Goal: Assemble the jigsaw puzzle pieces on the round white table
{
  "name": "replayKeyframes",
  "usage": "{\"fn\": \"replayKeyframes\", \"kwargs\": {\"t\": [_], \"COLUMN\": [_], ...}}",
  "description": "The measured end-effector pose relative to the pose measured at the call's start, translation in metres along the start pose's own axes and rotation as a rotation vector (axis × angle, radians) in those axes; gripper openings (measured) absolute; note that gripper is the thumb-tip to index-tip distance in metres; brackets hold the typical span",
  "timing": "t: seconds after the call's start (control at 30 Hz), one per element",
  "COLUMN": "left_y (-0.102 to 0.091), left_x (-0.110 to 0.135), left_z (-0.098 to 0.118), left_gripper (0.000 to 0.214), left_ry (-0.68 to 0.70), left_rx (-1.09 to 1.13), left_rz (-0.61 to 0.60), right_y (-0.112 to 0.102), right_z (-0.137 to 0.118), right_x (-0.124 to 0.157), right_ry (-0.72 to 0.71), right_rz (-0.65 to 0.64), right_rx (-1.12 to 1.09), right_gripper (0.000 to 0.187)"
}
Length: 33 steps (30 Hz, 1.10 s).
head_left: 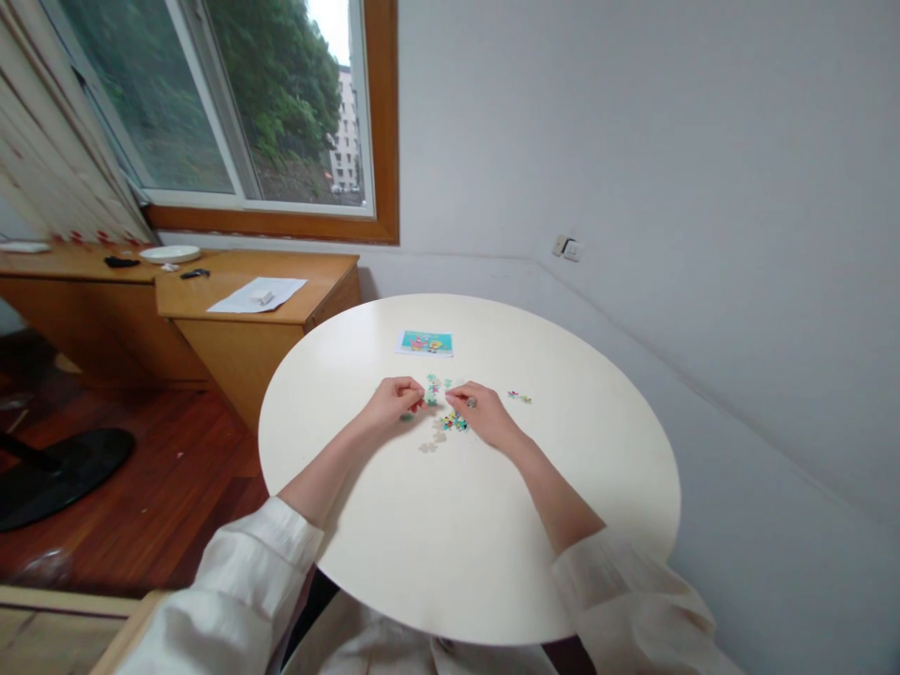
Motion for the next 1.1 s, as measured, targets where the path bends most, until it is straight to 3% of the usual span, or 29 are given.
{"fn": "replayKeyframes", "kwargs": {"t": [0.2, 0.43, 0.53, 0.67, 0.83, 0.97, 1.1], "left_y": [0.011, 0.01, 0.004, -0.008, -0.017, -0.021, -0.019], "left_x": [0.008, 0.007, 0.002, -0.002, -0.003, -0.003, -0.005], "left_z": [0.008, 0.007, 0.002, 0.002, 0.005, 0.004, 0.001], "left_gripper": [0.019, 0.026, 0.025, 0.02, 0.017, 0.02, 0.023], "left_ry": [0.039, 0.037, 0.022, 0.032, 0.026, 0.008, 0.024], "left_rx": [-0.018, -0.078, -0.07, -0.057, -0.076, -0.083, -0.074], "left_rz": [-0.08, -0.068, -0.02, 0.098, 0.196, 0.218, 0.196], "right_y": [0.012, 0.01, -0.01, -0.052, -0.079, -0.076, -0.055], "right_z": [-0.017, -0.009, 0.004, 0.036, 0.074, 0.082, 0.063], "right_x": [0.003, -0.001, -0.005, -0.005, 0.002, 0.003, -0.002], "right_ry": [-0.042, 0.006, 0.067, 0.257, 0.464, 0.466, 0.346], "right_rz": [-0.098, -0.038, 0.086, 0.256, 0.219, 0.211, 0.173], "right_rx": [-0.027, -0.078, -0.031, 0.151, 0.321, 0.327, 0.143], "right_gripper": [0.025, 0.025, 0.022, 0.019, 0.018, 0.019, 0.022]}}
Point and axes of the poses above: each hand's wrist, its own x-axis away from the middle knuckle, its own y-axis out of the palm, z = x × y, the point moved 5 cm from there along -x, towards the middle knuckle, and after that the axes turned 3 degrees about z, right-handed, at the moved point
